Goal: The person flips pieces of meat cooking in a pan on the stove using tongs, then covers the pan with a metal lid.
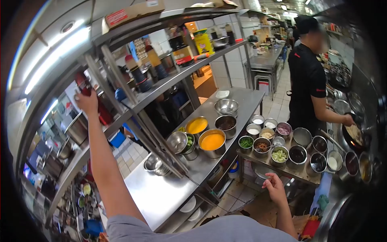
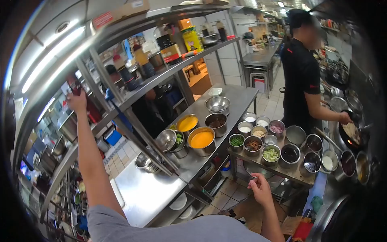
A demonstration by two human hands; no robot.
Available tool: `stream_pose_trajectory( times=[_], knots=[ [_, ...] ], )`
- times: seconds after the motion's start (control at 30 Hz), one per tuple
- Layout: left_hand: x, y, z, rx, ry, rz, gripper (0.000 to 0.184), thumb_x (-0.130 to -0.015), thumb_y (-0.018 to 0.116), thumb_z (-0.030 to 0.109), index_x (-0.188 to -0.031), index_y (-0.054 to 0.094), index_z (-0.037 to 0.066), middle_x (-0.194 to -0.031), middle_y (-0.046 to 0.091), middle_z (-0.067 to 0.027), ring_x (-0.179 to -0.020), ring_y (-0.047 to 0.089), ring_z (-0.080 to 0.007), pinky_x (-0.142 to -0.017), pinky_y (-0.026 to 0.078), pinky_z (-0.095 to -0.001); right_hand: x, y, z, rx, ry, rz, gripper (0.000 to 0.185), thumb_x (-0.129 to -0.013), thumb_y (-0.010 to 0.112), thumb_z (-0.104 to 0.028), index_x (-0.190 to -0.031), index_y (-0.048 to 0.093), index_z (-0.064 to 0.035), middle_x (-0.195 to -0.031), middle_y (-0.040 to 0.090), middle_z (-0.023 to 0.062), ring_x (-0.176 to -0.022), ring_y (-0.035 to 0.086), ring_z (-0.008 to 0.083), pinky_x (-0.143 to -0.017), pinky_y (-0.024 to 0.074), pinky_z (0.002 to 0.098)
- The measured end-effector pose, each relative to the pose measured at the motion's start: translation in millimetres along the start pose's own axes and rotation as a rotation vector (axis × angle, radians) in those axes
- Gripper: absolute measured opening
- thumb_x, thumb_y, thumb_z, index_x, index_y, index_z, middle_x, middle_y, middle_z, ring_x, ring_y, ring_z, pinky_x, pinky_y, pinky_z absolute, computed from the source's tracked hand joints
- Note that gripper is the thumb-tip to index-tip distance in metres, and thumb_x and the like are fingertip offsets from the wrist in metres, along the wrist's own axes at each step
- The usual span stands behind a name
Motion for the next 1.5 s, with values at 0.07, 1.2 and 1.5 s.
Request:
stream_pose_trajectory(
  times=[0.07, 1.2, 1.5],
  knots=[
    [34.6, -101.6, 84.8, 0.288, 0.343, 0.217, 0.066, -0.073, 0.062, 0.027, -0.128, 0.034, 0.003, -0.127, 0.032, -0.0283, -0.120, 0.029, -0.0399, -0.098, 0.022, -0.0478, -1.8, -13.9, 8.1, -0.023, 0.025, 0.038, 0.024, -0.083, 0.053, -0.008, -0.106, 0.049, -0.0014, -0.079, 0.054, 0.0060, -0.069, 0.055, 0.0125, -0.065, 0.0461, 0.0254],
    [886.9, -140.3, 202.3, 0.877, 2.288, -2.097, 0.032, -0.075, 0.048, 0.031, -0.098, 0.062, 0.014, -0.102, 0.059, -0.0148, -0.096, 0.055, -0.0318, -0.083, 0.044, -0.0388, 258.3, 11.9, 290.2, 0.428, 1.226, 0.834, 0.033, -0.076, 0.051, -0.034, -0.091, 0.060, -0.0068, -0.088, 0.062, 0.0169, -0.083, 0.059, 0.0316, -0.072, 0.0463, 0.0409],
    [795.7, -66.8, 232.4, 0.685, 2.495, -1.672, 0.043, -0.082, 0.043, 0.042, -0.103, 0.060, 0.008, -0.107, 0.057, -0.0163, -0.103, 0.053, -0.0320, -0.089, 0.041, -0.0398, 339.0, 165.2, 339.6, 0.578, 1.101, 1.050, 0.025, -0.075, 0.054, -0.028, -0.087, 0.059, -0.0066, -0.081, 0.063, 0.0115, -0.073, 0.061, 0.0233, -0.063, 0.0481, 0.0336]
  ],
)
Point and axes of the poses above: each hand's wrist, its own x-axis away from the middle knuckle, its own y-axis out of the palm, z = x × y, the point moved 4 cm from there along -x, towards the middle knuckle
